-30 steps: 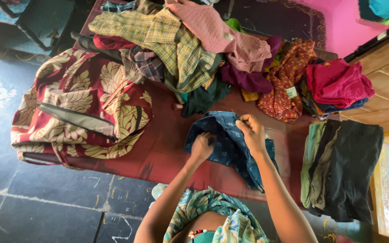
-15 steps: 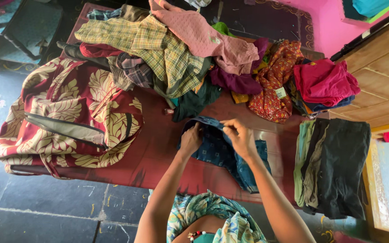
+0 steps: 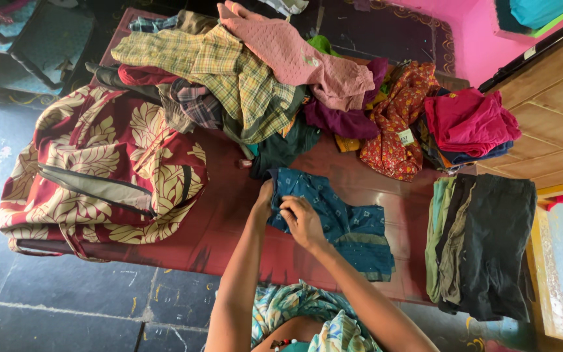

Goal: The person folds various items of clothing, including a pink top and a patterned blue garment, by hand on a flat red surface.

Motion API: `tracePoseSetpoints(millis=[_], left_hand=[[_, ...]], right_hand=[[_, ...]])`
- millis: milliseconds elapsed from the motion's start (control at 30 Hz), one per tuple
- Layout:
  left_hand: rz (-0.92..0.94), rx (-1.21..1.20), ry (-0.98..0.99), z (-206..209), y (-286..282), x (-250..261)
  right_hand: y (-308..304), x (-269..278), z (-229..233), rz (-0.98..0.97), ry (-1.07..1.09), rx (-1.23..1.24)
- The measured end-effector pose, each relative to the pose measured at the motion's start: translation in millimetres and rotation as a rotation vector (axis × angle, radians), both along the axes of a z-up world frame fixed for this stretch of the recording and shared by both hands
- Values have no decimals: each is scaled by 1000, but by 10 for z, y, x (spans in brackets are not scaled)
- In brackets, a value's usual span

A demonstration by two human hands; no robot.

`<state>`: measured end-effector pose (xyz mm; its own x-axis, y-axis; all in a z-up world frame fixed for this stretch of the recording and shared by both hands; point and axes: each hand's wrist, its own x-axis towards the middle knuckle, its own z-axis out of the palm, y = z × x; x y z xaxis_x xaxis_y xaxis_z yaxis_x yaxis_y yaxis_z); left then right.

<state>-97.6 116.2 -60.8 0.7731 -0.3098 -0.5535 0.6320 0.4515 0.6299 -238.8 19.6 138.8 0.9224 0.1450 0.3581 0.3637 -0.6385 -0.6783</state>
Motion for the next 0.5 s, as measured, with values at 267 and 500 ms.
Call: tracePoseSetpoints(millis=[267,500], left_hand=[[28,91,22,198,191,58],[-148,263,-316,83,257,128]], right_hand=[[74,-25,-360,29,89,-121],[-69,-137,-590,176,169,-293]])
